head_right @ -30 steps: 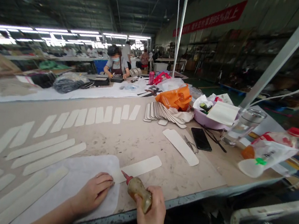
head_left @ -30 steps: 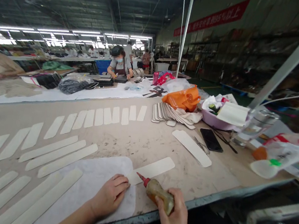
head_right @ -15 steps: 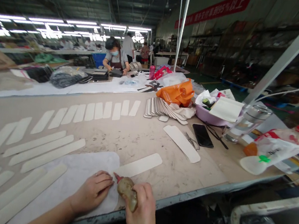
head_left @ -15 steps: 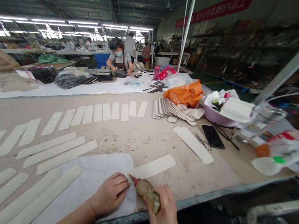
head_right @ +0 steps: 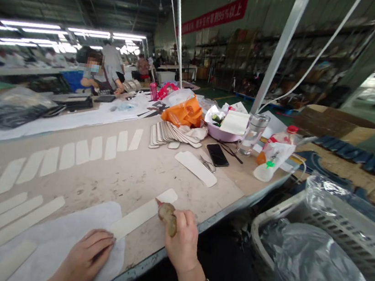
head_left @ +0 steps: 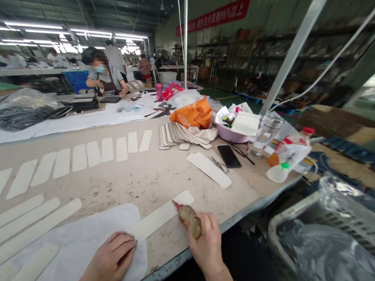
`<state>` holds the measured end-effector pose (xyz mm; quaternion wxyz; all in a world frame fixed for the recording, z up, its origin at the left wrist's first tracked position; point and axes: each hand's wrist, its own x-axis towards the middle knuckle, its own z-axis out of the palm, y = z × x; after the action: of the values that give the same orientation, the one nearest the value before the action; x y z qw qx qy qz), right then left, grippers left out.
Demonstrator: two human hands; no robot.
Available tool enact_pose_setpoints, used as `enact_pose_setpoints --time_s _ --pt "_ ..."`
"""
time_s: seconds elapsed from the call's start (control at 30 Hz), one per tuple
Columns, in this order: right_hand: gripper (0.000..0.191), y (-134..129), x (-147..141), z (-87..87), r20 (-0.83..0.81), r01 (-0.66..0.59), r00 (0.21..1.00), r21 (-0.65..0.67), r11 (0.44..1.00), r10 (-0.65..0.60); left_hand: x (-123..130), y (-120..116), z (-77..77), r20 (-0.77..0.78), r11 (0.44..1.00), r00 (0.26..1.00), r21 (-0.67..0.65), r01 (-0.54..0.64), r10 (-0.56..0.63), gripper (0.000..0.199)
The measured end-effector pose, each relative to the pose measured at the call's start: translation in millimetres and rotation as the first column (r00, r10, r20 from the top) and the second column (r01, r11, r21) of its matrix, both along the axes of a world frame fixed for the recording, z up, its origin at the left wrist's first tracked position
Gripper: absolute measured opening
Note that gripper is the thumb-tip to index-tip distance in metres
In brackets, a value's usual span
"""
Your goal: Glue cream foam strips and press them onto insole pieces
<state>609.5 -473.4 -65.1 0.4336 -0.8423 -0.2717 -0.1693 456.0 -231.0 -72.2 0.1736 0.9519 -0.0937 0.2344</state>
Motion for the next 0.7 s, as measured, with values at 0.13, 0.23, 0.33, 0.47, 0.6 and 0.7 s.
enact_pose_setpoints --time_s 0.13,0.23,0.33,0.47,0.6,0.7 --pt "0.017 -6 8 -0.6 0.023 0.094 0.995 -0.036 0.995 -0.094 1 3 -3.4 0.02 0.999 1.0 0.039 0.02 -0.021 0.019" --pt "0.018 -11 13 -1.7 0.06 0.172 0.984 -0.054 0.984 -0.168 1 5 -5.1 0.027 0.998 0.999 0.062 0.021 -0.023 0.018" --pt "0.019 -14 17 -2.3 0.098 0.219 0.972 -0.058 0.974 -0.213 2 7 -6.4 0.04 0.998 0.999 0.066 0.019 -0.021 0.017" --pt "0.019 -14 15 0.3 0.103 0.202 0.975 -0.024 0.979 -0.198 2 5 -5.1 0.035 0.999 0.999 0.044 0.005 -0.006 0.017" --pt "0.02 -4 -1 5.6 0.025 0.076 0.997 0.106 0.991 -0.079 1 1 -2.1 0.003 1.0 1.0 -0.005 -0.015 0.015 0.018" --pt "0.019 9 -19 9.6 -0.044 -0.115 0.992 0.132 0.985 0.122 0 -1 -1.8 -0.031 0.999 0.999 -0.037 -0.038 0.037 0.018"
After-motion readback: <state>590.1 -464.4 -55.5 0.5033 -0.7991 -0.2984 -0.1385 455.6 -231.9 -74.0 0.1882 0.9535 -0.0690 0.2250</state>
